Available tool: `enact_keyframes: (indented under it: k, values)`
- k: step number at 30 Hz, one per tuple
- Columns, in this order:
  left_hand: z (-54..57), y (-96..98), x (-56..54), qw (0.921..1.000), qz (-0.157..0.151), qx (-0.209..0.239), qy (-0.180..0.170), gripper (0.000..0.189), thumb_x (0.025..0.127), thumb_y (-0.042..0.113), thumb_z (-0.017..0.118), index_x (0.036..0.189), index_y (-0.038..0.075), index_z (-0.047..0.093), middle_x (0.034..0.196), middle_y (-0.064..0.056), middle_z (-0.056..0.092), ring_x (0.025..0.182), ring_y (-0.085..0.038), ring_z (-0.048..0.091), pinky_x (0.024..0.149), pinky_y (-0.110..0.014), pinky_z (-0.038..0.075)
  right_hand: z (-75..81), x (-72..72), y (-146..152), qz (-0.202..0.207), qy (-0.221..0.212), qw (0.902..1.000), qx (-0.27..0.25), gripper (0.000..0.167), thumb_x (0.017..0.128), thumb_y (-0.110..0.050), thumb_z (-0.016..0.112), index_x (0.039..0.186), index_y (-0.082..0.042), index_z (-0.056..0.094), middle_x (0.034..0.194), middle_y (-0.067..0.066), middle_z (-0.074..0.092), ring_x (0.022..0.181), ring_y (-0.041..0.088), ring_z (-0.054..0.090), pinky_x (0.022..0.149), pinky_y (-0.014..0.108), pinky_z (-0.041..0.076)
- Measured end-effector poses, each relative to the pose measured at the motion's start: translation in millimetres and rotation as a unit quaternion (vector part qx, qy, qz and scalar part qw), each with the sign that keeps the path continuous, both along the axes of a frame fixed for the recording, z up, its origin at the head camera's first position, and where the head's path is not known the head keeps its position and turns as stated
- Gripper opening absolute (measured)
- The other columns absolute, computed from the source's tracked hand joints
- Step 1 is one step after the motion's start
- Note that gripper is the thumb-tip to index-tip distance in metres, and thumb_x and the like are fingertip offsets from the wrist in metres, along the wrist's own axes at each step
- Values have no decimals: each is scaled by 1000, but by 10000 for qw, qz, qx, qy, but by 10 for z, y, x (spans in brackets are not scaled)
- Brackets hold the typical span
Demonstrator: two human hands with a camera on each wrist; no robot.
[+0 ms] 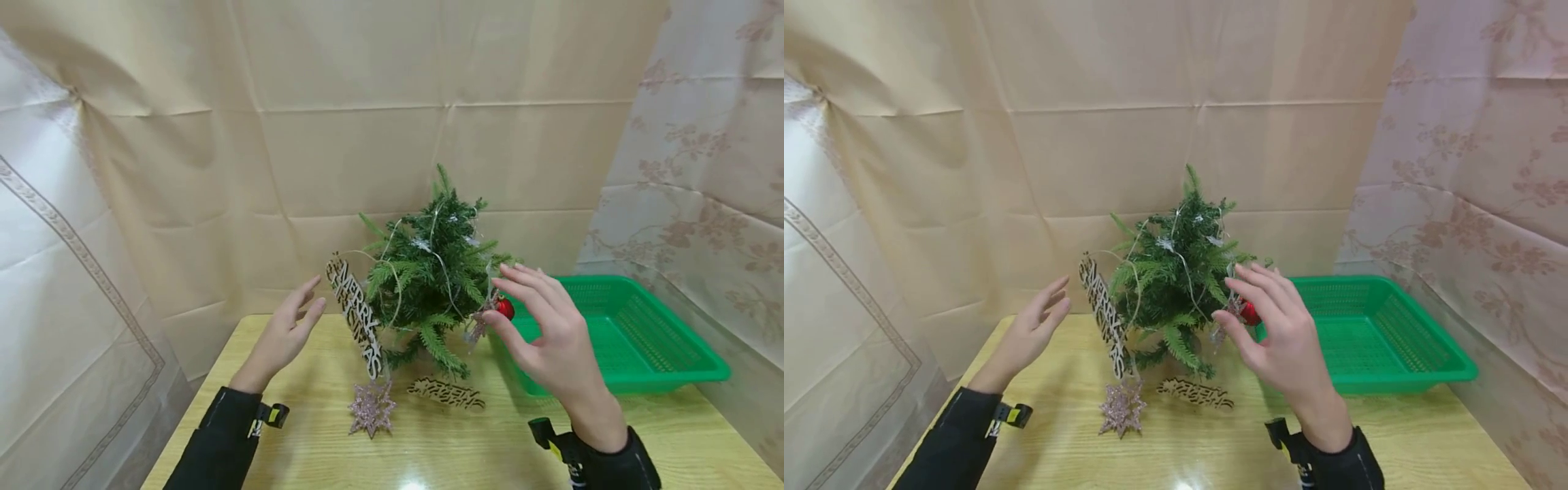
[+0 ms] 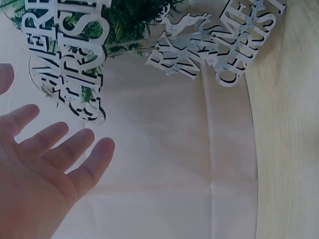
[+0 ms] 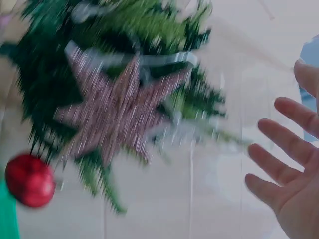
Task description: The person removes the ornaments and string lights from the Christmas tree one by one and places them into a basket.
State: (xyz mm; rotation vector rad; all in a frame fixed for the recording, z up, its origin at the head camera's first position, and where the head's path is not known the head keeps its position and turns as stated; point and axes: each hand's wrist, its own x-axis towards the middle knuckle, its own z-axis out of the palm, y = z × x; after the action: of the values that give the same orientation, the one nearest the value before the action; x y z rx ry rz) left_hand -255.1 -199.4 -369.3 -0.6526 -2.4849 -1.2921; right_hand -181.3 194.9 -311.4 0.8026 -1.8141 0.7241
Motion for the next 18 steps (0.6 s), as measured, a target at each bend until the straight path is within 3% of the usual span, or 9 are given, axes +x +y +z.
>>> enact_keyframes:
  k: [3,6,11,18]
  values:
    - [46,-11,-86,9989,-131,305,-331,59,109,40,45,161,19,27,162,-13,31,142,-41,39,110,-61,38,76,-7,-202,316,374,9988,88,47,101,-44,63,111,1,74,119,20,69,114,42,60,110,35,41]
    - [91,-17,-174,9958,-233,647,-597,60,109,40,45,161,16,25,161,-17,30,140,-42,40,107,-60,41,108,-7,-376,442,260,9984,255,44,102,-42,61,112,-1,73,116,15,70,106,35,63,95,27,48]
    - [154,-10,-305,9865,-359,1178,-1076,64,109,42,46,161,13,23,159,-20,30,139,-42,42,102,-55,48,69,4,-626,283,-713,9961,441,41,99,-39,67,125,-8,70,115,5,70,100,20,67,69,30,55]
    - [202,77,-415,9701,-628,1684,-1634,71,106,45,51,162,14,21,160,-19,29,140,-41,41,102,-54,48,9,1,-900,-164,-2079,9777,244,44,92,-33,78,126,-7,69,107,5,71,87,15,71,74,32,60]
